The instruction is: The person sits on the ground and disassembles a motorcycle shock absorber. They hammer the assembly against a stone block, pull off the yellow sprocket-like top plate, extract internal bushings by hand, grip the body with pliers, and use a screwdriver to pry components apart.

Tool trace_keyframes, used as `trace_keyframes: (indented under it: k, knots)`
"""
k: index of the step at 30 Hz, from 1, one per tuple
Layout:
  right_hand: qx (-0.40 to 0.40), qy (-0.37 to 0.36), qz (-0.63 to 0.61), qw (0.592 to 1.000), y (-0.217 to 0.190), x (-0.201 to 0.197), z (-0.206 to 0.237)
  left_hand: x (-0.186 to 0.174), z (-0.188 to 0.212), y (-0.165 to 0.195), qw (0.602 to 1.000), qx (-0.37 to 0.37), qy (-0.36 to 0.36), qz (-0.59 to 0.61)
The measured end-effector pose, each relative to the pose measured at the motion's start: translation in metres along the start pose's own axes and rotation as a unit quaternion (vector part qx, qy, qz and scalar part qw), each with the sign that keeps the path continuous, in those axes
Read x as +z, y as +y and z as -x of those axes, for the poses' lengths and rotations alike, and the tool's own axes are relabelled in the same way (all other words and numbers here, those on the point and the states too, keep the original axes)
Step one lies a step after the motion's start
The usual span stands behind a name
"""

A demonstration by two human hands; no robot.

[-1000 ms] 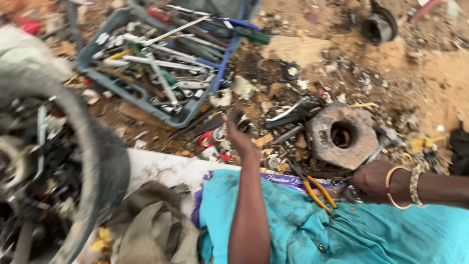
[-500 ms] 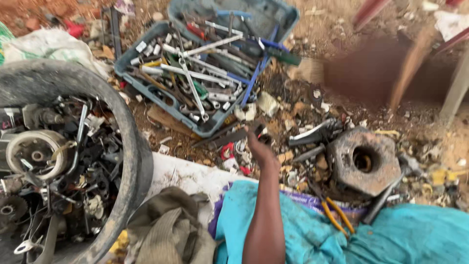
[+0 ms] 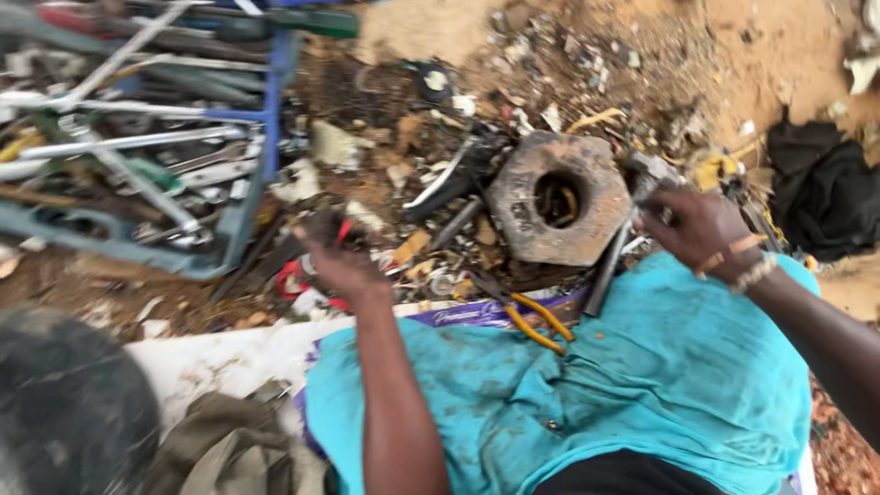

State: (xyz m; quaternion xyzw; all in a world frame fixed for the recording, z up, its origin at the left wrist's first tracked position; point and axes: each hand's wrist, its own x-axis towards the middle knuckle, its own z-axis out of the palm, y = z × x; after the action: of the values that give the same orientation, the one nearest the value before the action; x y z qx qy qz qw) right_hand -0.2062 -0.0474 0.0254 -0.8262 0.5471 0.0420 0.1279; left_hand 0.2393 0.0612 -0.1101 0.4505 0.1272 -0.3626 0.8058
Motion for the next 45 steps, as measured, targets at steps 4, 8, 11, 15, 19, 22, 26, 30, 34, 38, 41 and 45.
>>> trace_keyframes:
  k: [4,8,11,15,19,22,26,30,34,38,41,45]
  knots:
    - [-0.084,0.027,-0.057,0.994,-0.013,0.001,-0.046,0.009,0.009,0.006,0.998,0.037,-0.004,-0.041]
    - [-0.177,-0.047,-0.006,0.983,-0.059,0.033,-0.086,0.015,0.016,0.008,0.993,0.043,-0.001,-0.111]
    - [-0.162,-0.192,0.158,0.955,-0.086,0.06,-0.108,0.017,0.016,0.008,0.992,0.04,-0.018,-0.115]
    - [-0.206,-0.219,0.193,0.934,-0.091,0.076,-0.118,0.017,0.016,0.009,0.994,0.019,-0.018,-0.109]
    - [-0.198,-0.216,0.191,0.937,-0.081,0.076,-0.117,0.017,0.017,0.011,0.994,0.009,-0.023,-0.11]
    - [-0.184,-0.178,0.16,0.953,-0.078,0.076,-0.117,0.017,0.019,0.012,0.993,0.019,-0.032,-0.115]
    - [-0.111,-0.242,0.172,0.948,-0.08,0.077,-0.119,0.019,0.021,0.013,0.992,0.021,-0.034,-0.119]
    - [-0.169,-0.143,0.088,0.971,-0.073,0.056,-0.111,0.022,0.022,0.013,0.991,0.025,-0.035,-0.127]
    - [-0.048,-0.087,-0.182,0.978,-0.046,0.002,-0.094,0.022,0.022,0.013,0.991,0.0,-0.029,-0.129]
    - [0.02,0.16,-0.216,0.963,-0.021,-0.048,-0.082,0.023,0.022,0.01,0.991,0.018,-0.037,-0.131]
    - [0.044,0.105,-0.174,0.978,-0.026,-0.046,-0.084,0.024,0.022,0.008,0.989,0.024,-0.034,-0.142]
    - [-0.16,-0.064,0.076,0.982,-0.059,0.009,-0.096,0.024,0.023,0.009,0.991,0.021,-0.037,-0.13]
